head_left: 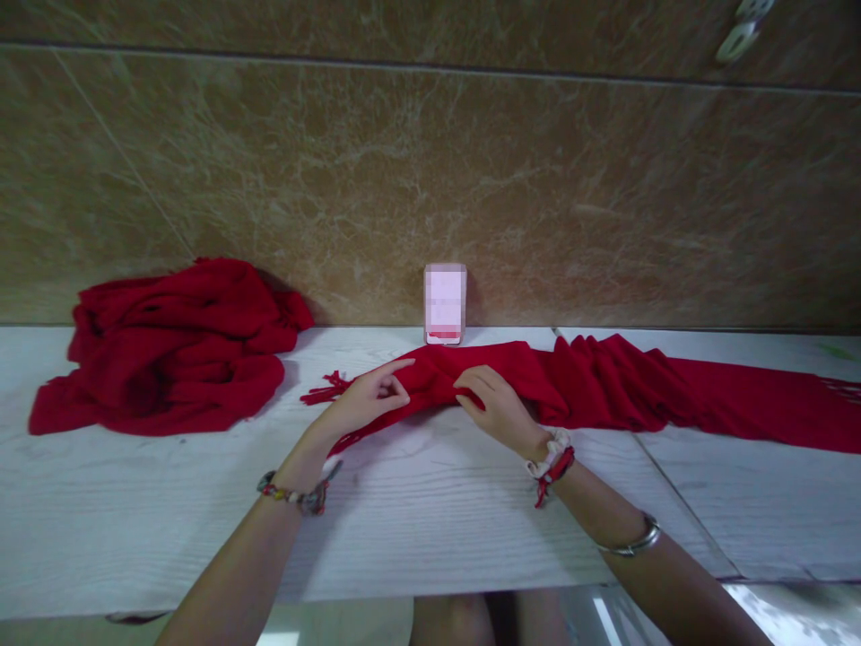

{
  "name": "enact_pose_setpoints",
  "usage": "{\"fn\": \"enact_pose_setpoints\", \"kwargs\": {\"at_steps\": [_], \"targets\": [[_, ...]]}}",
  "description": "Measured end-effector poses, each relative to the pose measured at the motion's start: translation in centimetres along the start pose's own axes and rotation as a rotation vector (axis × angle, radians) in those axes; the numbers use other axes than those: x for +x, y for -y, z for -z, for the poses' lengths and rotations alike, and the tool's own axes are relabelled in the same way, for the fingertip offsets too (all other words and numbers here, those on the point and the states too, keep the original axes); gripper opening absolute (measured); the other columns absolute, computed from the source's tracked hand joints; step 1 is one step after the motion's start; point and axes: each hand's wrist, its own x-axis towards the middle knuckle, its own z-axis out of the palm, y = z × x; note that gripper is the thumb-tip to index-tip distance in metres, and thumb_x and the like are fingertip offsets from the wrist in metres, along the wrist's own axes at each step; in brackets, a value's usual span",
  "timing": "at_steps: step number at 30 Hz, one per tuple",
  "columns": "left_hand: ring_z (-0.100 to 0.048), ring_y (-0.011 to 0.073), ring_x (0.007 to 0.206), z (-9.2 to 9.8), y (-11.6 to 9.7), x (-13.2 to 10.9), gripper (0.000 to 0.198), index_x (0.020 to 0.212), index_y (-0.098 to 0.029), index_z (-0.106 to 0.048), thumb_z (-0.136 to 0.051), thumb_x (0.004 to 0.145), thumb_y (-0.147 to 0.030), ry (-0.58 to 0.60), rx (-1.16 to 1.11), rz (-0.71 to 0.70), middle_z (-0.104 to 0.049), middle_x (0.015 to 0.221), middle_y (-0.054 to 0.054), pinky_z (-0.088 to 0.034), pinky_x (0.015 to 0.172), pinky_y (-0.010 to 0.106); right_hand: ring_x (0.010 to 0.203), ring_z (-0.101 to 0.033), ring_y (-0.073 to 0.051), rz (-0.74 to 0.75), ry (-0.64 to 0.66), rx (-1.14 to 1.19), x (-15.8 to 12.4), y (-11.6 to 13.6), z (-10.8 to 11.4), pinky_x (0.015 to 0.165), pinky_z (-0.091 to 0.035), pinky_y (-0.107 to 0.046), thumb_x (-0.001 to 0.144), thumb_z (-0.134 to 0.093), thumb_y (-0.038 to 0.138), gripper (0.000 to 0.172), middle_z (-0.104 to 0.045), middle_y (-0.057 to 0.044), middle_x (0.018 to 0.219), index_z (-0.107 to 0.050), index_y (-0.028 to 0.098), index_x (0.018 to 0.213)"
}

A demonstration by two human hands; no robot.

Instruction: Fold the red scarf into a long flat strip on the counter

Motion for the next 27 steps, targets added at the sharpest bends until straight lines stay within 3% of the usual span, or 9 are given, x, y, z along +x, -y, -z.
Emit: {"fn": "enact_pose_setpoints", "kwargs": {"at_steps": [4,12,19,23,27], "targets": [[-0.051,0.0097,0.063,-0.4,0.0,0.1,0.06,0.121,-0.014,-0.044,-0.059,0.064,-0.024,-0.02,-0.177,0.096,-0.054,0.066,-0.005,-0.04,0.066,0.025,0.097,-0.051,-0.019,0.198,0.056,-0.111,0.1,1.2,-0.1,0.08,-0.043,-0.036,0.08,-0.049,0.013,0.017,-0.059,-0.009,0.099,-0.06,0.019,0.092],[-0.051,0.0079,0.063,-1.0,-0.7,-0.2,0.053,0.116,-0.012,-0.046,-0.059,0.064,-0.018,-0.015,-0.363,0.23,-0.056,0.064,-0.006,-0.037,0.067,0.024,0.101,-0.049,-0.019,0.234,0.019,-0.214,0.1,1.9,-0.6,0.083,-0.042,-0.036,0.083,-0.045,0.012,0.021,-0.058,-0.011,0.105,-0.06,0.016,0.097],[-0.052,0.008,0.064,-1.7,-1.0,-0.2,0.055,0.118,-0.013,-0.044,-0.058,0.065,-0.015,0.024,-0.326,0.255,-0.057,0.065,-0.006,-0.039,0.068,0.024,0.099,-0.05,-0.018,0.235,-0.006,-0.214,0.1,1.9,-1.0,0.081,-0.042,-0.035,0.085,-0.042,0.014,0.02,-0.059,-0.009,0.103,-0.061,0.018,0.087],[-0.053,0.0089,0.063,-1.6,-0.7,-0.1,0.053,0.117,-0.014,-0.046,-0.058,0.066,-0.019,0.016,-0.254,0.202,-0.057,0.066,-0.005,-0.04,0.067,0.025,0.099,-0.05,-0.018,0.228,-0.003,-0.171,0.0,1.8,-1.2,0.081,-0.042,-0.036,0.085,-0.04,0.012,0.023,-0.06,-0.009,0.101,-0.061,0.017,0.08],[-0.056,0.0118,0.065,-0.9,0.1,0.4,0.049,0.113,-0.013,-0.05,-0.056,0.066,-0.026,-0.158,-0.065,0.076,-0.059,0.067,-0.003,-0.043,0.068,0.027,0.099,-0.05,-0.018,0.191,-0.001,-0.133,-0.1,1.6,-1.1,0.083,-0.042,-0.037,0.085,-0.04,0.013,0.023,-0.06,-0.007,0.102,-0.061,0.02,0.082]]}}
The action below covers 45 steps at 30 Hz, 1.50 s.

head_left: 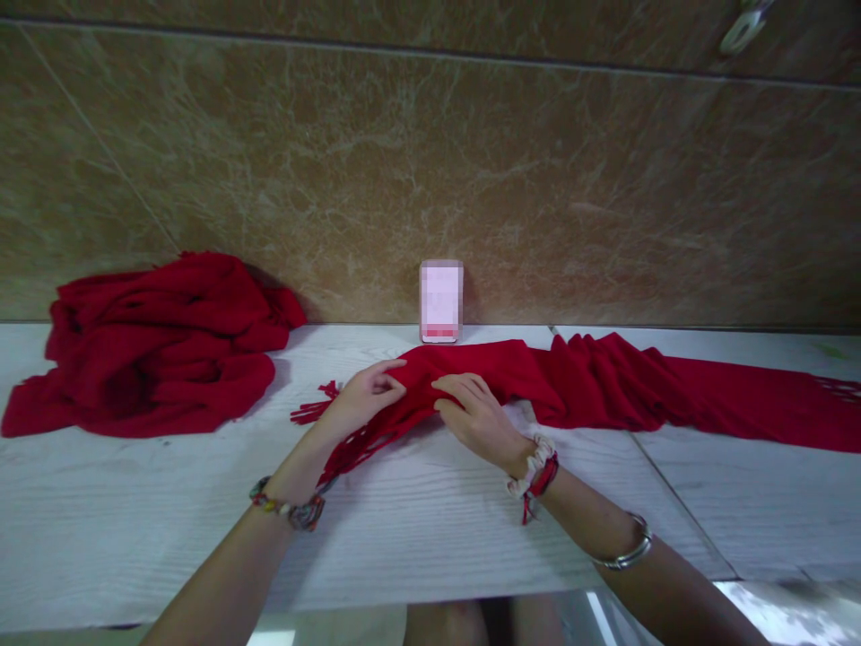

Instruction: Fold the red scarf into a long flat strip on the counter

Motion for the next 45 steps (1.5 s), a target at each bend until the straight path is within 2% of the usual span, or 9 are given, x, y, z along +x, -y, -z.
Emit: {"fn": "enact_pose_setpoints", "kwargs": {"at_steps": [6,10,17,19,23,26,28,34,45], "targets": [[-0.058,0.0141,0.071,2.4,0.6,0.5,0.041,0.112,-0.014,-0.05,-0.045,0.073,-0.022,-0.384,0.382,-0.11,-0.062,0.076,0.001,-0.044,0.071,0.026,0.096,-0.052,-0.017,0.094,-0.092,-0.026,0.1,-0.7,1.1,0.084,-0.043,-0.037,0.083,-0.04,0.008,0.022,-0.061,-0.006,0.097,-0.059,0.02,0.081],[-0.059,0.0154,0.075,4.6,0.8,0.4,0.039,0.112,-0.015,-0.051,-0.041,0.074,-0.016,-0.593,0.607,-0.034,-0.063,0.077,0.002,-0.043,0.073,0.026,0.09,-0.055,-0.018,0.051,-0.164,0.0,0.0,-1.8,3.0,0.079,-0.046,-0.038,0.08,-0.04,0.008,0.023,-0.061,-0.005,0.091,-0.058,0.022,0.079],[-0.06,0.0197,0.079,8.0,2.3,-0.1,0.042,0.114,-0.017,-0.049,-0.041,0.073,-0.013,-0.819,0.79,0.136,-0.064,0.077,0.004,-0.044,0.075,0.029,0.087,-0.055,-0.021,-0.159,-0.487,-0.163,-0.8,-4.7,6.9,0.079,-0.045,-0.042,0.075,-0.042,0.006,0.02,-0.054,-0.006,0.085,-0.053,0.023,0.077],[-0.06,0.0213,0.079,8.4,2.8,-0.2,0.043,0.114,-0.017,-0.049,-0.041,0.072,-0.012,-0.76,0.867,0.191,-0.064,0.076,0.005,-0.044,0.074,0.03,0.086,-0.055,-0.02,-0.191,-0.354,-0.063,-0.7,-4.7,6.9,0.078,-0.046,-0.04,0.074,-0.044,0.006,0.019,-0.055,-0.005,0.084,-0.053,0.022,0.075],[-0.062,0.0237,0.078,7.6,2.8,-0.4,0.045,0.115,-0.015,-0.05,-0.041,0.072,-0.009,-0.505,1.042,0.337,-0.065,0.077,0.01,-0.045,0.068,0.03,0.078,-0.057,-0.014,-0.12,0.296,0.386,0.0,-2.8,5.9,0.072,-0.049,-0.029,0.077,-0.046,0.008,0.017,-0.059,-0.003,0.082,-0.058,0.02,0.072],[-0.061,0.026,0.083,6.1,1.8,-0.3,0.041,0.119,-0.013,-0.048,-0.035,0.079,-0.014,-0.466,1.138,0.324,-0.064,0.09,0.015,-0.046,0.069,0.033,0.078,-0.059,-0.011,-0.031,0.657,0.635,0.6,-1.2,5.4,0.075,-0.048,-0.024,0.08,-0.049,0.012,0.016,-0.062,-0.001,0.083,-0.062,0.02,0.078],[-0.059,0.0275,0.089,5.0,1.3,-0.1,0.039,0.119,-0.01,-0.047,-0.031,0.084,-0.02,-0.459,1.155,0.228,-0.061,0.098,0.018,-0.045,0.072,0.035,0.086,-0.058,-0.012,-0.05,0.632,0.668,0.8,-0.8,5.2,0.079,-0.047,-0.025,0.081,-0.049,0.015,0.016,-0.062,-0.002,0.092,-0.063,0.021,0.086],[-0.052,0.0237,0.105,2.4,1.7,1.0,0.04,0.122,-0.01,-0.044,-0.035,0.087,-0.026,-0.278,1.035,-0.003,-0.056,0.114,0.017,-0.038,0.09,0.036,0.087,-0.057,-0.016,-0.368,0.105,0.29,-0.1,-2.1,3.2,0.08,-0.047,-0.032,0.082,-0.049,0.018,0.015,-0.061,-0.006,0.092,-0.063,0.019,0.086],[-0.062,0.0177,0.085,2.3,1.0,0.6,0.034,0.114,-0.02,-0.053,-0.03,0.088,-0.025,-0.359,0.885,-0.032,-0.066,0.1,0.005,-0.044,0.077,0.026,0.09,-0.053,-0.018,-0.42,0.126,0.179,0.0,-1.2,0.5,0.082,-0.044,-0.035,0.076,-0.056,0.018,0.006,-0.057,-0.007,0.094,-0.062,0.017,0.076]]}}
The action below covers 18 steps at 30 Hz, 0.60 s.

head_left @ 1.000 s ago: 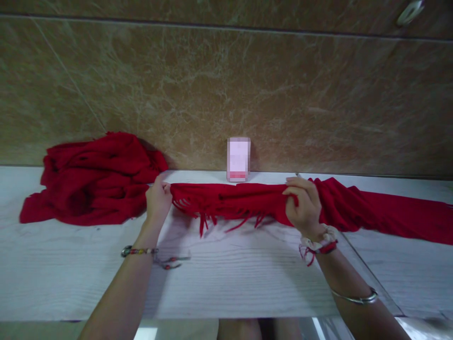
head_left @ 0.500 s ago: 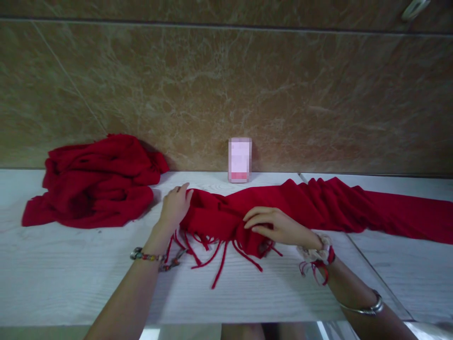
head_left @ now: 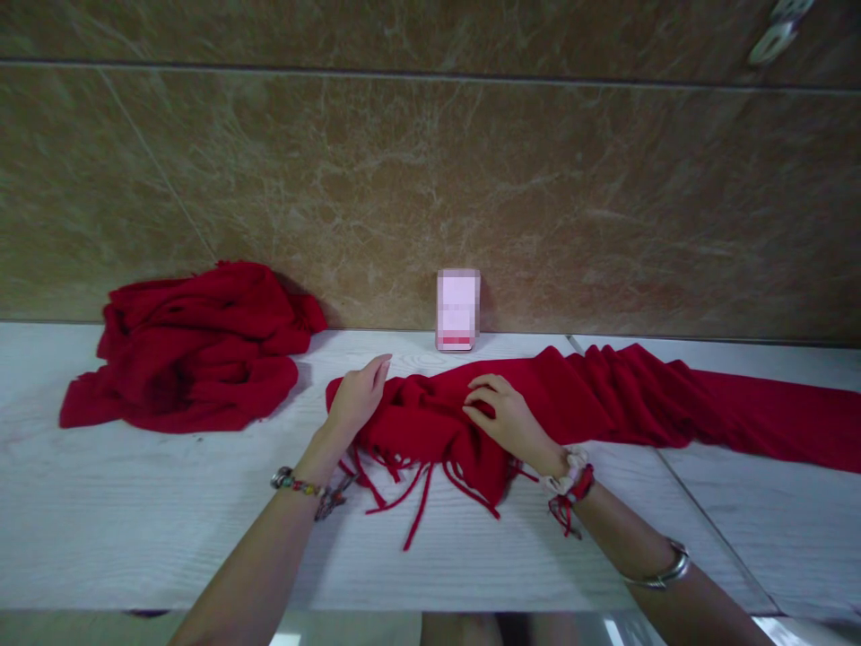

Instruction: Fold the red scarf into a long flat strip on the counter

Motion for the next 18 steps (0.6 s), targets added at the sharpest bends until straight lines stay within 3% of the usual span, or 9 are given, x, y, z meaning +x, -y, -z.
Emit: {"fn": "enact_pose_setpoints", "kwargs": {"at_steps": [6,9,13,18], "targets": [[-0.062,0.0196,0.074,0.3,-0.2,0.0,0.04,0.121,-0.016,-0.046,-0.041,0.083,-0.027,0.05,0.043,0.068,-0.067,0.077,0.005,-0.046,0.07,0.029,0.093,-0.052,-0.02,-0.076,-0.001,-0.044,0.1,0.0,0.0,0.082,-0.041,-0.039,0.077,-0.055,0.023,0.013,-0.057,-0.008,0.099,-0.062,0.017,0.087],[-0.059,0.0193,0.089,0.0,0.0,0.0,0.051,0.127,-0.012,-0.039,-0.046,0.076,-0.018,0.078,-0.027,-0.023,-0.063,0.098,0.01,-0.045,0.08,0.03,0.097,-0.05,-0.021,-0.103,0.024,-0.076,0.2,0.1,-0.1,0.083,-0.039,-0.041,0.077,-0.055,0.025,0.017,-0.056,-0.009,0.103,-0.062,0.017,0.091],[-0.043,0.0182,0.116,-0.8,0.2,0.0,0.063,0.127,-0.012,-0.039,-0.044,0.064,-0.004,0.136,-0.181,-0.204,-0.046,0.128,0.011,-0.033,0.098,0.031,0.1,-0.049,-0.022,-0.141,0.067,-0.107,0.9,0.5,-0.3,0.083,-0.036,-0.042,0.078,-0.054,0.024,0.014,-0.056,-0.008,0.105,-0.063,0.018,0.086],[-0.058,0.0132,0.096,-1.2,-0.5,1.2,0.055,0.129,-0.014,-0.035,-0.034,0.074,-0.01,0.239,-0.42,-0.121,-0.062,0.109,0.007,-0.041,0.089,0.029,0.098,-0.049,-0.021,-0.21,0.077,-0.091,2.7,1.1,-0.5,0.079,-0.036,-0.039,0.078,-0.054,0.025,0.013,-0.056,-0.008,0.103,-0.064,0.018,0.08]]}}
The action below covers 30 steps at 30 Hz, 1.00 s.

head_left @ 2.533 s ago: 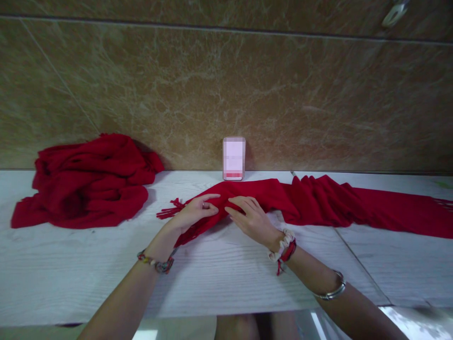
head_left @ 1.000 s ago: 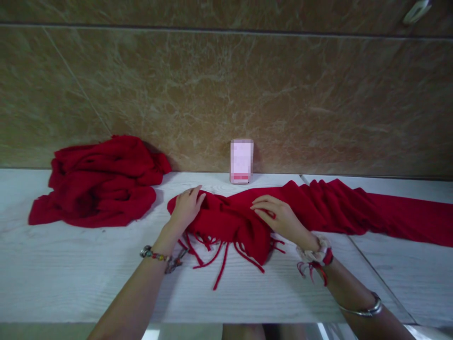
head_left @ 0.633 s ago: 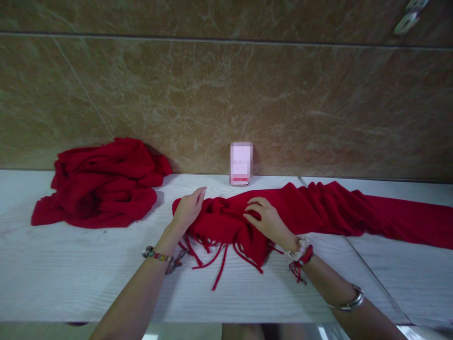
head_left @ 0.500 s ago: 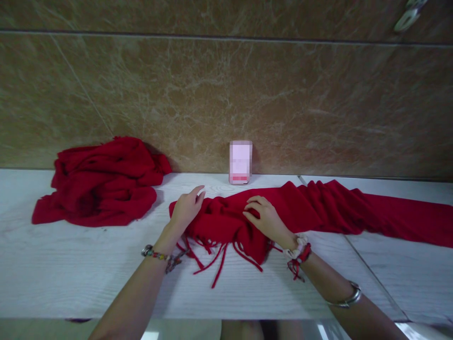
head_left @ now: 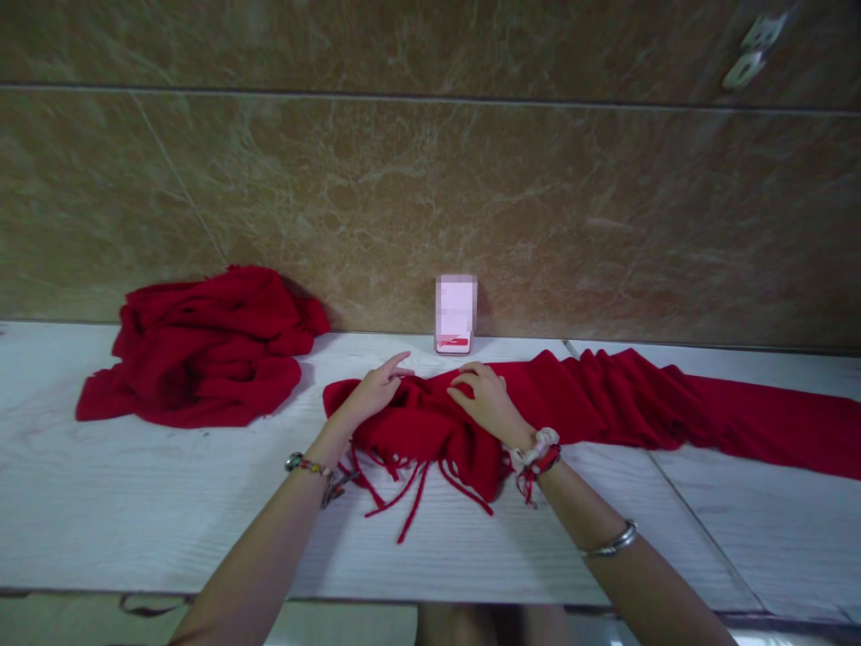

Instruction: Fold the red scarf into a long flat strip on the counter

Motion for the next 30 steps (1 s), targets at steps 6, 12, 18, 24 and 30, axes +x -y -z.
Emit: {"fn": "enact_pose_setpoints", "kwargs": {"at_steps": [6,12,18,24,30], "targets": [[-0.062,0.0171,0.087,-0.7,-1.5,2.4,0.044,0.116,-0.015,-0.051,-0.051,0.073,-0.021,0.093,0.068,-0.018,-0.067,0.097,0.007,-0.045,0.079,0.026,0.096,-0.049,-0.021,-0.09,0.06,0.019,0.7,1.1,0.0,0.075,-0.036,-0.037,0.074,-0.058,0.02,0.008,-0.056,-0.007,0.099,-0.062,0.017,0.067],[-0.06,0.0146,0.07,-1.4,-1.1,2.2,0.036,0.101,-0.015,-0.06,-0.051,0.067,-0.012,-0.047,-0.005,-0.014,-0.067,0.074,0.002,-0.045,0.073,0.025,0.092,-0.051,-0.019,-0.021,-0.013,0.082,-0.4,1.1,0.3,0.076,-0.036,-0.036,0.072,-0.053,0.011,0.011,-0.056,-0.006,0.096,-0.058,0.017,0.064],[-0.053,0.0125,0.057,1.1,0.4,1.9,0.035,0.095,-0.014,-0.062,-0.052,0.062,-0.018,-0.451,-0.328,0.204,-0.057,0.059,-0.003,-0.042,0.059,0.023,0.095,-0.05,-0.022,0.062,-0.209,0.04,-0.9,0.5,2.6,0.079,-0.035,-0.038,0.064,-0.052,0.011,0.009,-0.055,-0.008,0.098,-0.051,0.017,0.058],[-0.054,0.0135,0.063,4.1,3.1,1.0,0.038,0.095,-0.015,-0.06,-0.048,0.06,-0.021,-0.787,-0.498,0.364,-0.058,0.069,-0.001,-0.044,0.06,0.024,0.089,-0.051,-0.023,-0.021,-0.236,-0.223,-1.2,-1.3,5.6,0.074,-0.036,-0.036,0.064,-0.049,0.013,0.01,-0.057,-0.008,0.092,-0.049,0.018,0.055],[-0.058,0.0195,0.074,5.7,6.1,0.0,0.03,0.086,-0.02,-0.06,-0.046,0.06,-0.018,-0.606,0.08,0.478,-0.063,0.077,0.003,-0.046,0.065,0.029,0.073,-0.055,-0.022,-0.253,0.154,-0.519,-1.9,-3.0,7.2,0.06,-0.038,-0.032,0.065,-0.052,0.017,0.008,-0.06,-0.009,0.078,-0.057,0.016,0.059]]}}
